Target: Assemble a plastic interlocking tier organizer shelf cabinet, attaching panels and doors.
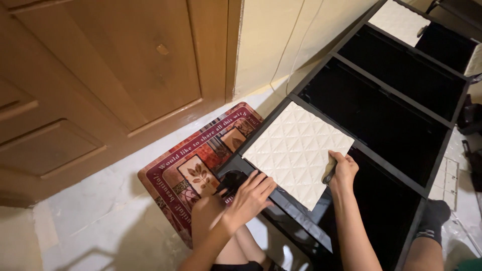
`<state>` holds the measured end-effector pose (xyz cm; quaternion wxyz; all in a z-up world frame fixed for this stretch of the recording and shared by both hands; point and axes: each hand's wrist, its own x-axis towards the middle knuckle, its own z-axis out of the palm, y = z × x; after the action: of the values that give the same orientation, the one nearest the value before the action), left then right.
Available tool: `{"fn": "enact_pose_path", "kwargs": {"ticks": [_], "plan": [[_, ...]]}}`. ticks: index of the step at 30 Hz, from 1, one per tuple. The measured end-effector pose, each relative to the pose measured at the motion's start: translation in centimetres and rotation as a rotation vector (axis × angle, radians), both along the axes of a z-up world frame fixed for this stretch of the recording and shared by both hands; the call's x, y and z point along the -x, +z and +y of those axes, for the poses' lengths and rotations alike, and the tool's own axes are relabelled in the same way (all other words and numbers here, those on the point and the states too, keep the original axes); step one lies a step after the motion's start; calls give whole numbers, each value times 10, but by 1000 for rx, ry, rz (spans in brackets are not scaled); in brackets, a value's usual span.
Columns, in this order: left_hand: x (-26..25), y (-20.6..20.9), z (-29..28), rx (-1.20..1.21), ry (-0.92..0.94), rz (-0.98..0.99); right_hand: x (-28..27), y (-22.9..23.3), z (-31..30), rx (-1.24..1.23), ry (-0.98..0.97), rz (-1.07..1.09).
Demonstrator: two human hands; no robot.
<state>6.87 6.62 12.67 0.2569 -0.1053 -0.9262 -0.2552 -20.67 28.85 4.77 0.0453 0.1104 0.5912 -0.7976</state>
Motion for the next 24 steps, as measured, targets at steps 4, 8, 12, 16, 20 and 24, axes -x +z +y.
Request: {"fn": "enact_pose_path", "kwargs": {"ticks": [4, 8, 12, 16, 20, 24], "plan": [[8, -16, -4, 95, -38, 79, 3, -7, 2, 0, -21, 50], [9, -9, -8, 84, -79, 67, 2, -2, -2, -15, -26, 33], [10, -3, -10, 145, -80, 25, 3, -3, -1, -33, -46, 64], [13, -12, -11, 306, -37, -6, 4, -7, -1, -46, -36, 80], [15, -2, -12, 357, -56, -27, 11, -18, 0, -80, -88, 99], [17, 8, -12, 370, -109, -115, 14, -27, 2, -109, -112, 94]]}}
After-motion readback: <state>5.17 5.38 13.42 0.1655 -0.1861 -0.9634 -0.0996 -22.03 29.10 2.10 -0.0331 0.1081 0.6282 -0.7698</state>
